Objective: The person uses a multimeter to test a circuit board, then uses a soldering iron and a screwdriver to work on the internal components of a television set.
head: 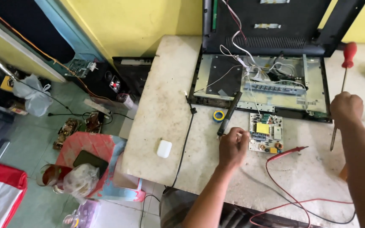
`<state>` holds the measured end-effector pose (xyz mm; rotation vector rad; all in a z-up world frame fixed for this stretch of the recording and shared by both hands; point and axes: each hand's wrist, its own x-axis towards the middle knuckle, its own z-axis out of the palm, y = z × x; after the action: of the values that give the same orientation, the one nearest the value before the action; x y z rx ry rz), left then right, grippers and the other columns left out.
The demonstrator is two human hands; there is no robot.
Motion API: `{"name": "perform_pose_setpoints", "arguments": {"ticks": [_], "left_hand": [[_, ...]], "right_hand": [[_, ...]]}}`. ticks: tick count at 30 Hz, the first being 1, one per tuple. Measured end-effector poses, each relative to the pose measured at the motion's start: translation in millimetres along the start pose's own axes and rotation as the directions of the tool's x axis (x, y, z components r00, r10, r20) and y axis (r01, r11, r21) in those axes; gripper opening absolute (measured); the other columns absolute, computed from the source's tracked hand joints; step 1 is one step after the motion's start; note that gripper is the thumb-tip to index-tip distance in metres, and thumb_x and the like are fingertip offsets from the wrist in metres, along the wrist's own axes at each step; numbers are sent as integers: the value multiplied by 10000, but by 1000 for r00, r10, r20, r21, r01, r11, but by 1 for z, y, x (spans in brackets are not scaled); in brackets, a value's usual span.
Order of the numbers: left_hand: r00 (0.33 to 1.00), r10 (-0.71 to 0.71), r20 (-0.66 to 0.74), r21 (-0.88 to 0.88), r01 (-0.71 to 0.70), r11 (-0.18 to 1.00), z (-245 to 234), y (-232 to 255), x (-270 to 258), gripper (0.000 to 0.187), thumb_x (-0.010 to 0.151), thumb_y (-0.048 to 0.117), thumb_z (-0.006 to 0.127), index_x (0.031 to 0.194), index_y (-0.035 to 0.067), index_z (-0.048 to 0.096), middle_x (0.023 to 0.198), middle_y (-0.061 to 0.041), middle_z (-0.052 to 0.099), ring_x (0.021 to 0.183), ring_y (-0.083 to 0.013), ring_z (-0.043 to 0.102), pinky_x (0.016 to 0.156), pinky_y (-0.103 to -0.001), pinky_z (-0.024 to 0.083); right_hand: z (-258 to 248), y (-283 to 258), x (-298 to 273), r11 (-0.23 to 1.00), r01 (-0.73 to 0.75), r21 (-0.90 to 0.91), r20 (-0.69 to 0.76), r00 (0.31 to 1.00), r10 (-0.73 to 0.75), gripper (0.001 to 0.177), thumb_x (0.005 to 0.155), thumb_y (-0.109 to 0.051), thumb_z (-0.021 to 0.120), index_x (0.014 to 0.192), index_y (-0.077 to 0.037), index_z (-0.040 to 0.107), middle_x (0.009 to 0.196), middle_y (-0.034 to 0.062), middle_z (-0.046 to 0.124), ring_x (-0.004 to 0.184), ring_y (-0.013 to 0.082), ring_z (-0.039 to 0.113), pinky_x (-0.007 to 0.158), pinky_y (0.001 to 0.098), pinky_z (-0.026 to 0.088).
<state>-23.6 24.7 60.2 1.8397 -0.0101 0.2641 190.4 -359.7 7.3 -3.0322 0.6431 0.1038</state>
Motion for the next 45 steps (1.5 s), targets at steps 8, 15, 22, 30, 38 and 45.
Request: {"name": "perform_pose_setpoints", "arguments": {"ticks": [8,15,22,30,38,45], "left_hand": [[791,-536,294,41,550,834,-46,37,10,1074,815,654,556,1612,92,105,1288,-116,434,1037,-251,446,848,-386,431],[963,-187,196,45,182,982,-74,59,17,700,988,586,315,1400,82,574,1342,-173,688,1238,-301,675,956,-373,567],[930,-334,151,-750,328,575,-28,9,177,393,1091,386,513,1192,14,593,979,-186,725,774,-268,751,609,-330,611],[916,-399,27,-880,211,425,-24,-25,321,424,1108,246,448,1511,111,453,636,-31,515,396,-78,429,313,-183,328],[825,-539,172,-752,463,469,-36,-27,318,428,999,195,491,1421,135,535,679,-119,619,404,-160,484,358,-274,317],[744,-560,364,-467,666,582,-82,-33,269,444,942,264,706,1325,58,617,902,-188,721,780,-234,740,693,-339,637]], "right_hand": [[-132,-90,-171,-127,130,983,-104,976,191,179,1065,-170,415,1130,-190,580,725,-58,487,553,44,368,471,217,303],[-167,-135,-238,-269,469,842,-537,780,-322,157,1149,-57,568,1245,-101,451,1126,166,689,1013,234,726,918,313,650],[-121,-253,-241,-28,718,696,-672,637,-378,153,946,96,696,966,-50,656,1047,125,778,960,161,750,775,218,537],[-97,-301,-189,67,-45,997,72,882,-465,501,1037,-128,495,1533,-65,458,1350,225,655,1109,260,645,872,497,616],[-132,-270,-248,30,-675,737,621,658,-425,455,1011,-162,477,1447,-60,559,743,198,667,488,211,556,350,302,421],[-149,-214,-299,287,-652,702,712,652,-259,259,999,-152,524,1148,-37,702,695,124,666,570,196,602,509,304,509]]}}
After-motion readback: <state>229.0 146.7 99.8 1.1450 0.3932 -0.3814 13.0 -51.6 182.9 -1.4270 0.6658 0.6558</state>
